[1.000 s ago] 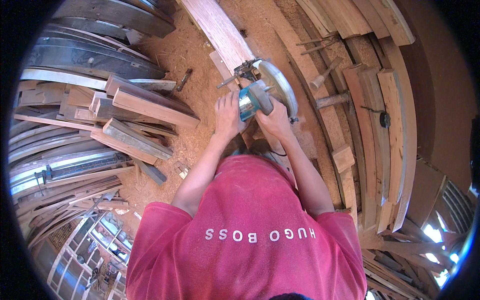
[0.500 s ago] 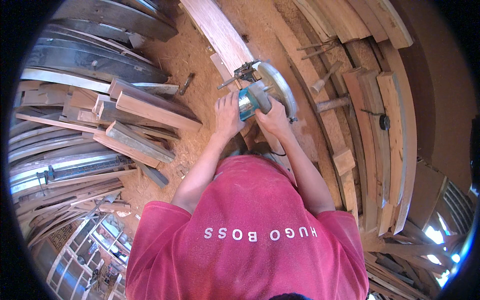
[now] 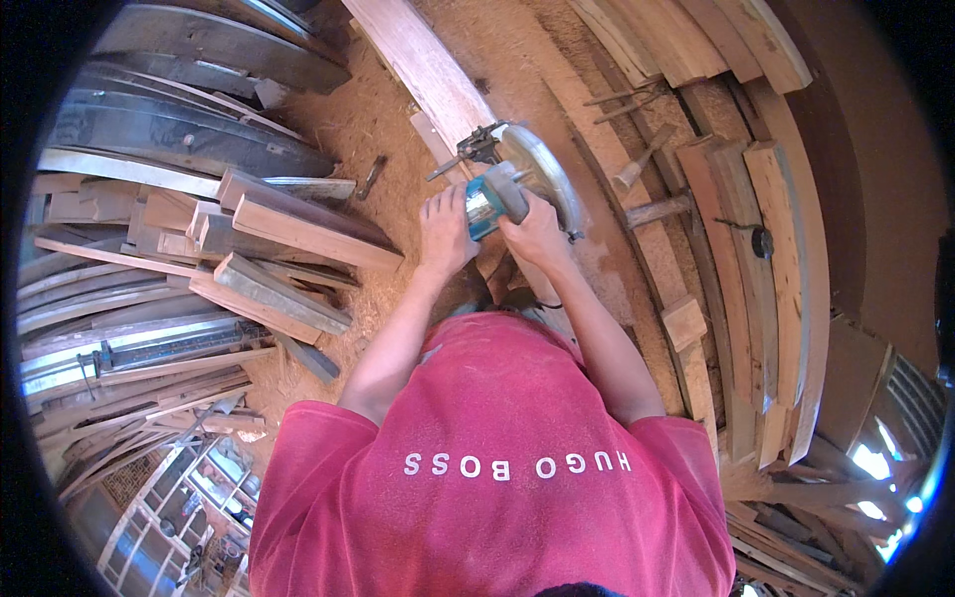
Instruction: The person measures a wooden plank using a tape measure and marks it with a pencil, then uses a circular saw to cut the plank while it rests on a pile of lumber.
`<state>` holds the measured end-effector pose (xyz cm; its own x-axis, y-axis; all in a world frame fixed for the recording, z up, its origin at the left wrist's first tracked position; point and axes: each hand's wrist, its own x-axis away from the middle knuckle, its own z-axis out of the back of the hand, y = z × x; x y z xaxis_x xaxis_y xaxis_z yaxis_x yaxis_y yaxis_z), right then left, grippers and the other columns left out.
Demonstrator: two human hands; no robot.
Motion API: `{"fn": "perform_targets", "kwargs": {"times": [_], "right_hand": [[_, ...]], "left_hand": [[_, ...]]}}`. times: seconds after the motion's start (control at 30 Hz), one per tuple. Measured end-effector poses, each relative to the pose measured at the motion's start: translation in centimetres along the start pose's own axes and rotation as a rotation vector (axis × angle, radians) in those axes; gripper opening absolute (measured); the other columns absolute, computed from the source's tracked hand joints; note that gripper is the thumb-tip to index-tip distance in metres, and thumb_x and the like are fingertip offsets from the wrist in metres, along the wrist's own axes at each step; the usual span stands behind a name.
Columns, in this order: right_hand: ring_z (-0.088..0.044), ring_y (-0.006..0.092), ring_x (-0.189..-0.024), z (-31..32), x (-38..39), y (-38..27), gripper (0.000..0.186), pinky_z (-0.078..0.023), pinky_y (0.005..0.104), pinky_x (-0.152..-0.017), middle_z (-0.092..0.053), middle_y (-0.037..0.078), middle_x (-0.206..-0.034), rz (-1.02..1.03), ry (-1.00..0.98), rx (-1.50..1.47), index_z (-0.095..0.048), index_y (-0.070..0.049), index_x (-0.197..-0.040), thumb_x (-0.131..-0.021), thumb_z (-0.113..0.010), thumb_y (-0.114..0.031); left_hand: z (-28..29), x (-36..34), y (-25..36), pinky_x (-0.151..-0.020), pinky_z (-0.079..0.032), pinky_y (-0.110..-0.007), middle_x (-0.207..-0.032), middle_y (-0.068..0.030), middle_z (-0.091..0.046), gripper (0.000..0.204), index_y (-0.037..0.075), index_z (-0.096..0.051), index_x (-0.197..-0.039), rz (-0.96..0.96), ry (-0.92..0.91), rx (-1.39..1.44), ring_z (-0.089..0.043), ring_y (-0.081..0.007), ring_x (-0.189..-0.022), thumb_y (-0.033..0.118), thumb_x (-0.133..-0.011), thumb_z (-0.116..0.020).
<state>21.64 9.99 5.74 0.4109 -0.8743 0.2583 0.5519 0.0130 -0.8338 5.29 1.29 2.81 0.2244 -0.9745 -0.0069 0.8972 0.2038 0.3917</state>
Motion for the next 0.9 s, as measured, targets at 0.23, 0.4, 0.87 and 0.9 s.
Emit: {"fn": "perform_targets", "kwargs": {"times": [0.23,0.4,0.87,0.9], "right_hand": [[-0.068,0.0509,-0.102,-0.2,-0.9,-0.7,0.05,-0.055,0.054,-0.091,-0.07,0.035,-0.103,0.002,0.008,0.01,-0.068,0.004,-0.116,-0.077,-0.074,-0.026],[-0.068,0.0508,-0.101,-0.8,-1.6,-0.5,0.048,-0.055,0.0543,-0.091,-0.07,0.035,-0.102,0.017,0.017,-0.005,-0.068,0.004,-0.114,-0.077,-0.075,-0.026],[-0.069,0.05,-0.099,-1.3,-3.2,-1.1,0.046,-0.055,0.0544,-0.09,-0.071,0.033,-0.1,0.048,0.016,0.007,-0.068,0.003,-0.109,-0.078,-0.078,-0.028],[-0.069,0.0499,-0.099,-1.3,-3.3,-1.1,0.045,-0.055,0.0544,-0.09,-0.071,0.032,-0.099,0.043,0.014,0.007,-0.068,0.003,-0.108,-0.078,-0.078,-0.029]], "left_hand": [[-0.1,-0.7,-0.6,-0.111,-0.04,-0.05,-0.135,-0.0169,-0.057,0.106,0.004,-0.046,-0.147,0.02,-0.014,0.011,-0.054,-0.0371,-0.125,0.018,-0.052,-0.09],[0.9,-1.4,-0.5,-0.11,-0.041,-0.05,-0.136,-0.0169,-0.057,0.106,0.003,-0.045,-0.147,0.03,-0.045,0.011,-0.054,-0.0371,-0.125,0.018,-0.053,-0.09],[0.6,-2.7,-1.9,-0.109,-0.042,-0.051,-0.134,-0.0174,-0.058,0.098,0.005,-0.046,-0.145,0.019,-0.003,-0.007,-0.056,-0.0379,-0.123,0.019,-0.057,-0.086],[0.6,-2.8,-1.9,-0.109,-0.042,-0.051,-0.133,-0.0173,-0.058,0.098,0.005,-0.046,-0.145,0.02,-0.008,-0.01,-0.056,-0.038,-0.123,0.02,-0.057,-0.086]]}}
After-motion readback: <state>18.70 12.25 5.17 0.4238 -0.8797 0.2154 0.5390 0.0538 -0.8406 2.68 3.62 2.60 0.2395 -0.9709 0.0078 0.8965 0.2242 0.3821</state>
